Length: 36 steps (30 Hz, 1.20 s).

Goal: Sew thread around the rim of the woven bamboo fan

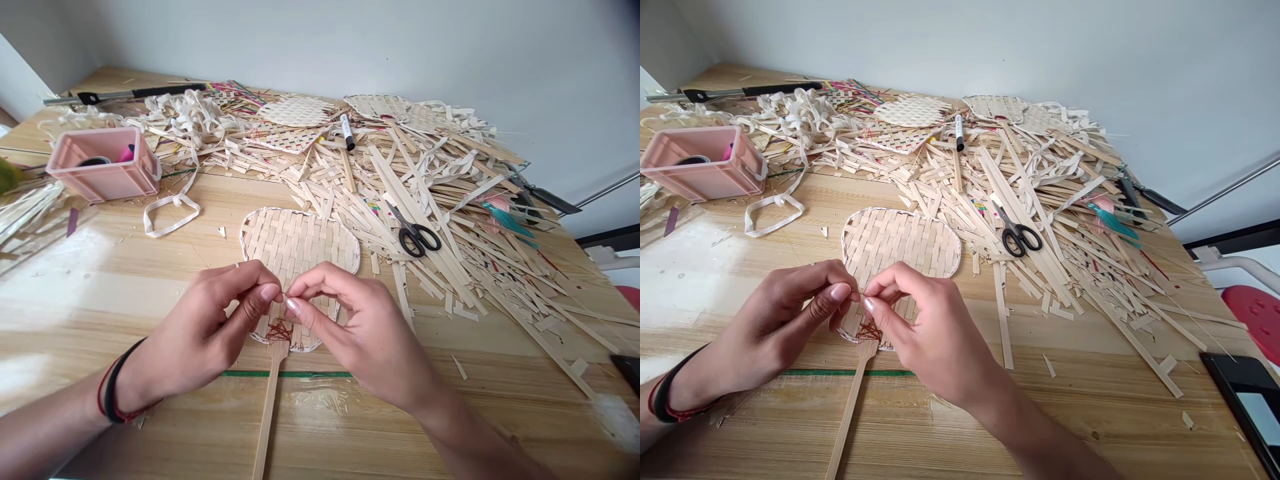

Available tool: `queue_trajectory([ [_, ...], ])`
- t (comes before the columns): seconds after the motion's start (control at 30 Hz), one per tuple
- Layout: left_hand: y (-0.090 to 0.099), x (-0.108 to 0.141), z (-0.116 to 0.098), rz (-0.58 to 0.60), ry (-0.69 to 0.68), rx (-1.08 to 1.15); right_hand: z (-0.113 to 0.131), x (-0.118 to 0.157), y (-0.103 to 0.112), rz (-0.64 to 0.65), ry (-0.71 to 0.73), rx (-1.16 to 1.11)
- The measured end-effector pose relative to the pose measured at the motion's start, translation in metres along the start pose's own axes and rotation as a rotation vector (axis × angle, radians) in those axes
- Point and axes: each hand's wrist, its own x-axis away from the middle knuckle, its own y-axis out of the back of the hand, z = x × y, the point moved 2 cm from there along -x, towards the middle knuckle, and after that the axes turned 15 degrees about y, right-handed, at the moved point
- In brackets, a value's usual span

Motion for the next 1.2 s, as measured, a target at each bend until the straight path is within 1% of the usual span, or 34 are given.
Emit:
queue_trajectory([
  [0.3,-0.0006,-0.0016,-0.0002,0.021,0.010,-0.020,0.0036,0.0012,-0.0003,-0.001,0.143,0.165],
  [0.47,-0.0004,-0.0011,0.0006,0.011,0.014,-0.027,0.0038,0.0008,-0.0002,0.002,0.154,0.184],
  [0.87,-0.0023,-0.0026,-0.0019,-0.002,-0.025,-0.079,0.0038,0.0016,0.0004,0.015,0.163,0.190],
  [0.97,-0.0022,-0.0014,-0.0022,-0.003,-0.023,-0.092,0.0038,0.0007,0.0020,0.013,0.196,0.209],
  [1.07,-0.0021,-0.0007,-0.0029,0.002,-0.023,-0.081,0.0044,-0.0004,0.0035,0.003,0.228,0.205],
  [1.2,-0.0026,-0.0014,-0.0017,-0.013,-0.031,-0.052,0.0046,-0.0005,0.0037,-0.005,0.224,0.180],
])
